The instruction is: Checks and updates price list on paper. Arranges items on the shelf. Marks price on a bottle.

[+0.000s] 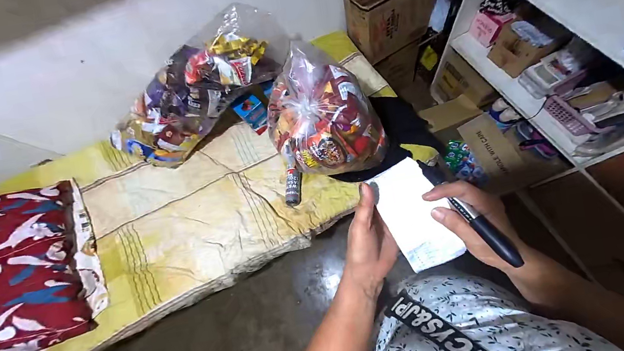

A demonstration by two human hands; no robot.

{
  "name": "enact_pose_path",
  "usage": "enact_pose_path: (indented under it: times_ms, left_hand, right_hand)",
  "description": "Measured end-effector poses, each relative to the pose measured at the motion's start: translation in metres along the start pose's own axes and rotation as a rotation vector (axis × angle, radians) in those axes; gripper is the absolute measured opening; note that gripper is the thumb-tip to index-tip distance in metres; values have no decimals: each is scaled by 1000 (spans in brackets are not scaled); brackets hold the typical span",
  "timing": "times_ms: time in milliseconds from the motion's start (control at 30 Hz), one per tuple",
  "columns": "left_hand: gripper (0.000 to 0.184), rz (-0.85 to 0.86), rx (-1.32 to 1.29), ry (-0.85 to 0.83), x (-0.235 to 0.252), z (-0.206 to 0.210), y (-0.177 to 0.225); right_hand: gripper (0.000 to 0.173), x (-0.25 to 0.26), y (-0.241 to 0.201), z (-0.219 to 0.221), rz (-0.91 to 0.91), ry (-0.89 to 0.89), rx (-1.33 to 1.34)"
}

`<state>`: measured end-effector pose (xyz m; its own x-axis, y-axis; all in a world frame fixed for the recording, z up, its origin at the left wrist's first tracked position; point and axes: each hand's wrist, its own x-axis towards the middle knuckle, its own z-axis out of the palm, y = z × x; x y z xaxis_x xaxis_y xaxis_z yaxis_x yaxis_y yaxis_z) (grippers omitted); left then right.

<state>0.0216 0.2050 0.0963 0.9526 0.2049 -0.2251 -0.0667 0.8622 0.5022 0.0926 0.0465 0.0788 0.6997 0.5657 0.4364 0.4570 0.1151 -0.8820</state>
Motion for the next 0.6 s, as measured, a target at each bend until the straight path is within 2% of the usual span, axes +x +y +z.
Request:
enact_pose_path:
  times_ms: [167,300,600]
  left_hand:
    - [29,-18,-26,-35,0,0,-2]
    - [22,-32,9,27,0,3,-2]
    - [26,-63,39,64,-1,4,-3]
  right_hand:
    - [22,0,0,1,26,-1,35]
    - [23,0,3,1,0,-14,32]
    - [23,-3,4,3,15,-10,80]
